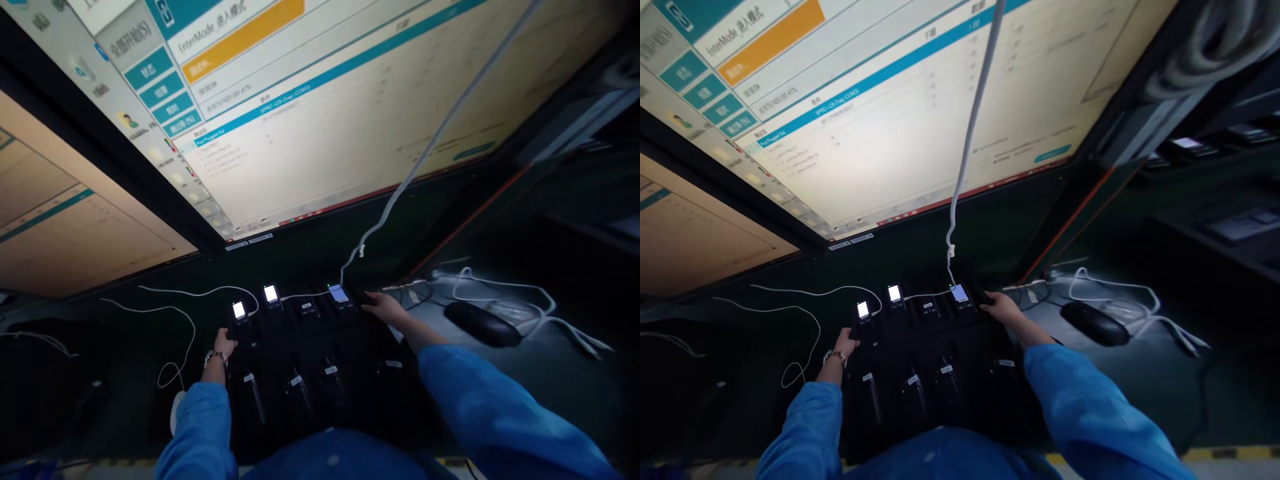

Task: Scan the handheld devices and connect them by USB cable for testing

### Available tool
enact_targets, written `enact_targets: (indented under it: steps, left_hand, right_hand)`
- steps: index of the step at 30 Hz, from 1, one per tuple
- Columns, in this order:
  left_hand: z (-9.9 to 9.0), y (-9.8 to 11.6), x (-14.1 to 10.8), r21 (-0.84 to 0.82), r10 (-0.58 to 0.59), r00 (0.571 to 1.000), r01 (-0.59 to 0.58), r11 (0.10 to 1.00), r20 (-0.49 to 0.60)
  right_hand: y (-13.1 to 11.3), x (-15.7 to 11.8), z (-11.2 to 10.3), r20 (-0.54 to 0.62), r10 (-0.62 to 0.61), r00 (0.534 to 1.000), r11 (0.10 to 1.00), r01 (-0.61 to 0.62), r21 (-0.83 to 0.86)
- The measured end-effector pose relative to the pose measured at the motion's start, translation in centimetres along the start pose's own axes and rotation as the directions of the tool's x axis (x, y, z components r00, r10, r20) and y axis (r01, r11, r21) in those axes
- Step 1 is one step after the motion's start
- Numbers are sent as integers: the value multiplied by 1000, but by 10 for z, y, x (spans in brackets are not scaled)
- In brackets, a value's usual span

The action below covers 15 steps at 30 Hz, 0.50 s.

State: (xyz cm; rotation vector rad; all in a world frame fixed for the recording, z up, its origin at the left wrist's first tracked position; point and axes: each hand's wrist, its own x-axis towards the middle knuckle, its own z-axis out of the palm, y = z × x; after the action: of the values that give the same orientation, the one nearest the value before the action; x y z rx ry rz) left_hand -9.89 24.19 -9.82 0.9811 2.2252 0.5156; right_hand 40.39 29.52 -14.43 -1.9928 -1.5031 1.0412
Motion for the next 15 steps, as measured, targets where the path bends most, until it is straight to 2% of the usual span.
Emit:
enact_targets:
  steps: [5,10,15]
  left_hand:
    - [0,-3,-6,103,-11,1000,11,995,-3]
    - [3,-21,-39,124,-60,997,66,990,-49]
    - [-1,-35,-65,89,-6,997,12,996,-75]
  right_hand:
    - [-7,-1,3,25,23,999,987,-19,-157]
    - [-16,-5,12,31,60,998,968,-51,-245]
    - [-23,-12,9,-80,33,996,970,-51,-238]
